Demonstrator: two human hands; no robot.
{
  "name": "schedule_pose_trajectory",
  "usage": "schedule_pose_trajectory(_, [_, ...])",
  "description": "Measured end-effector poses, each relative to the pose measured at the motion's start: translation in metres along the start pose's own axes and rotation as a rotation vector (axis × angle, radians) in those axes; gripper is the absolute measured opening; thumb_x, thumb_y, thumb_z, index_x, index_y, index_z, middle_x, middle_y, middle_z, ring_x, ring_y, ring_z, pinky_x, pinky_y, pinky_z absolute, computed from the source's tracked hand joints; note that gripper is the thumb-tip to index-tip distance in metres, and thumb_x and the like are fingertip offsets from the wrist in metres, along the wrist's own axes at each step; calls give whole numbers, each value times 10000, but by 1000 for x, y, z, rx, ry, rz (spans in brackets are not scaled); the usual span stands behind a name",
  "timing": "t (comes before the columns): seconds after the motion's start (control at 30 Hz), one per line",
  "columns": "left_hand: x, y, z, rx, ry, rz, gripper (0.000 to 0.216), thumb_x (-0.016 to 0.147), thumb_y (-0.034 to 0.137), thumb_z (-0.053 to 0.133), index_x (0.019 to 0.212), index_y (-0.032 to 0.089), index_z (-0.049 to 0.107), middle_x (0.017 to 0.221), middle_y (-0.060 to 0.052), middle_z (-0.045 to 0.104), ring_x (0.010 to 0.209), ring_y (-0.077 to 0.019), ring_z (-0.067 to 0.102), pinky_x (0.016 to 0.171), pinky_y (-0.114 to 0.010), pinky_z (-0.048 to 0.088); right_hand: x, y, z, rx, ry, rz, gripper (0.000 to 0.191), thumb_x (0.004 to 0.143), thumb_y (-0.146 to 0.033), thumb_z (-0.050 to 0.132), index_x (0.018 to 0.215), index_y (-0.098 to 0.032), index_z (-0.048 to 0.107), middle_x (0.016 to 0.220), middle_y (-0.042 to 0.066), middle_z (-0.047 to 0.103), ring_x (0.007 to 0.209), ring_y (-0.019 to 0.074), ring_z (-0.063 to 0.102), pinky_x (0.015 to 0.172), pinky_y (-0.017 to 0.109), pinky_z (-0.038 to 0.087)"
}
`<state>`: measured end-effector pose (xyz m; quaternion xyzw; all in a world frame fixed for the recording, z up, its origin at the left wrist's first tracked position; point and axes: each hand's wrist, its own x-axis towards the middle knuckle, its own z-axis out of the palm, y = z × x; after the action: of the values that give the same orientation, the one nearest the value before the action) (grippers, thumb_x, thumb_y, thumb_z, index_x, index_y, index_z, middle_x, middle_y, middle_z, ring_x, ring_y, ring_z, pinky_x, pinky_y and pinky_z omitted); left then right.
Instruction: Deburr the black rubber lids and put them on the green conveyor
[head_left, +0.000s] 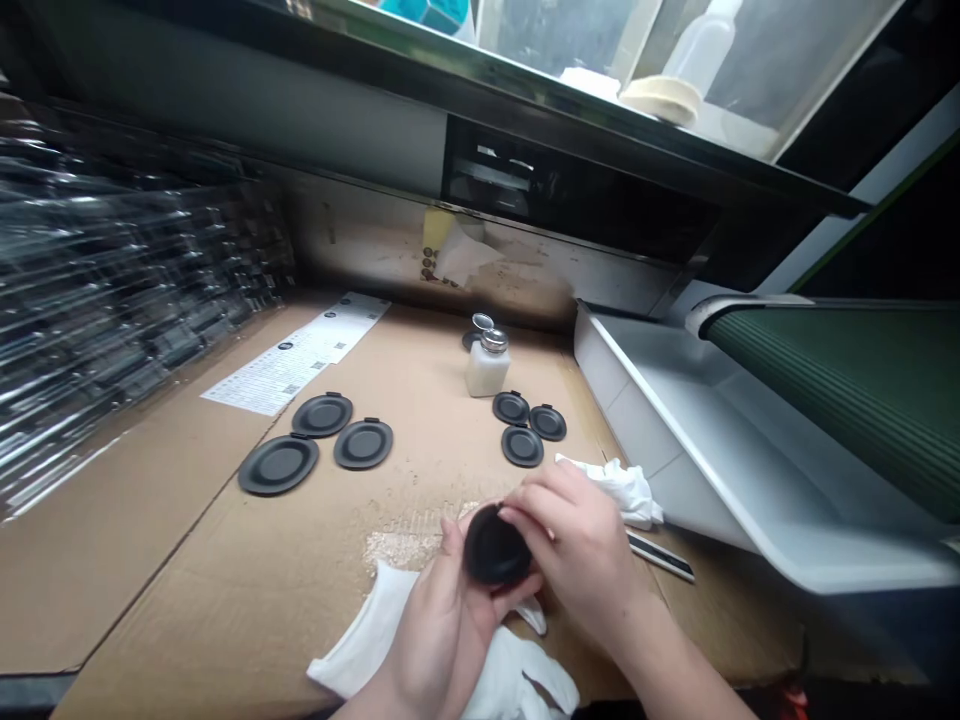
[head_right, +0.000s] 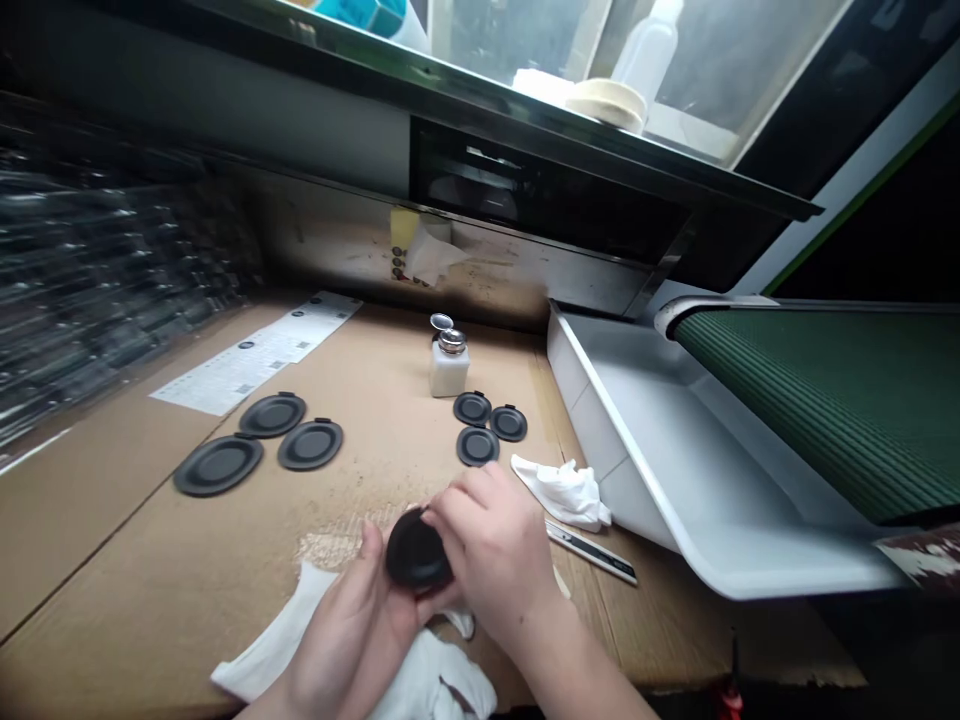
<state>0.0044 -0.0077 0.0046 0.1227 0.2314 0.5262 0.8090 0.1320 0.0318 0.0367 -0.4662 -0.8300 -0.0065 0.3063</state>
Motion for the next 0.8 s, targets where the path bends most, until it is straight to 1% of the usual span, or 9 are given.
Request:
schedule_pose_trajectory(0.07, [3,1,-3,-24,11,-19,463,868,486,370,1090,123,554,1092,-184,621,1037,-281,559,902,-430,382,25,5,6,-87,-76,89,165,870,-252,504,749,-196,600,761,10,594,760,141,527,659,260,401])
schedule_pose_trajectory(0.13, [5,0,-7,-18,46,-38,345,853,417,456,1063,152,526,1022,-170,639,1002,-275,577,885,-427,376,54,8,17,-153,-134,149,151,873,-275,509,769,-203,593,778,0,606,770,139,545,647,255,398])
schedule_pose_trajectory(0.23, [10,-4,-16,-23,37,-32,274,801,290,557,1047,192,487,994,-135,630,985,-260,580,847,-399,383,100,6,44,-200,-218,145,139,872,-289,515,797,-208,599,808,-9,623,767,137,570,641,257,420])
schedule_pose_trajectory(0.37, [17,-11,-28,-29,-17,-27,325,756,282,603,1051,187,505,1002,-129,599,954,-248,571,762,-351,410,155,-4,84,-277,-372,138,189,884,-316,506,892,-148,593,894,25,612,823,141,581,728,318,483])
schedule_pose_trajectory(0.47, [21,-14,-33,-8,-47,-10,341,718,307,644,1024,188,555,1022,-120,576,927,-239,564,719,-342,428,180,-13,107,-314,-475,134,235,882,-338,513,977,-132,575,961,43,600,854,148,585,760,347,498])
schedule_pose_trajectory(0.57, [22,-14,-34,-3,-26,5,403,661,329,695,1028,206,581,1070,-114,555,908,-236,563,681,-334,445,190,-22,118,-316,-548,87,256,883,-347,509,1012,-133,566,978,47,598,851,148,589,750,343,504])
schedule_pose_trajectory(0.63, [22,-14,-35,4,1,9,412,629,338,724,1001,210,601,1071,-113,547,897,-233,564,640,-309,447,191,-26,115,-314,-565,42,268,890,-362,494,1021,-139,563,971,44,599,839,144,589,742,337,505])
schedule_pose_trajectory(0.7, [23,-13,-35,10,21,7,386,615,336,741,962,218,620,1065,-101,537,893,-220,563,628,-292,450,190,-26,100,-324,-557,1,279,898,-376,473,1025,-144,564,958,41,605,827,141,589,737,334,498])
schedule_pose_trajectory(0.8, [25,-11,-36,37,74,12,373,587,342,767,924,238,646,1084,-89,532,876,-201,565,645,-302,470,187,-15,49,-380,-508,-47,239,911,-338,428,970,-188,604,910,27,633,823,149,589,715,298,462])
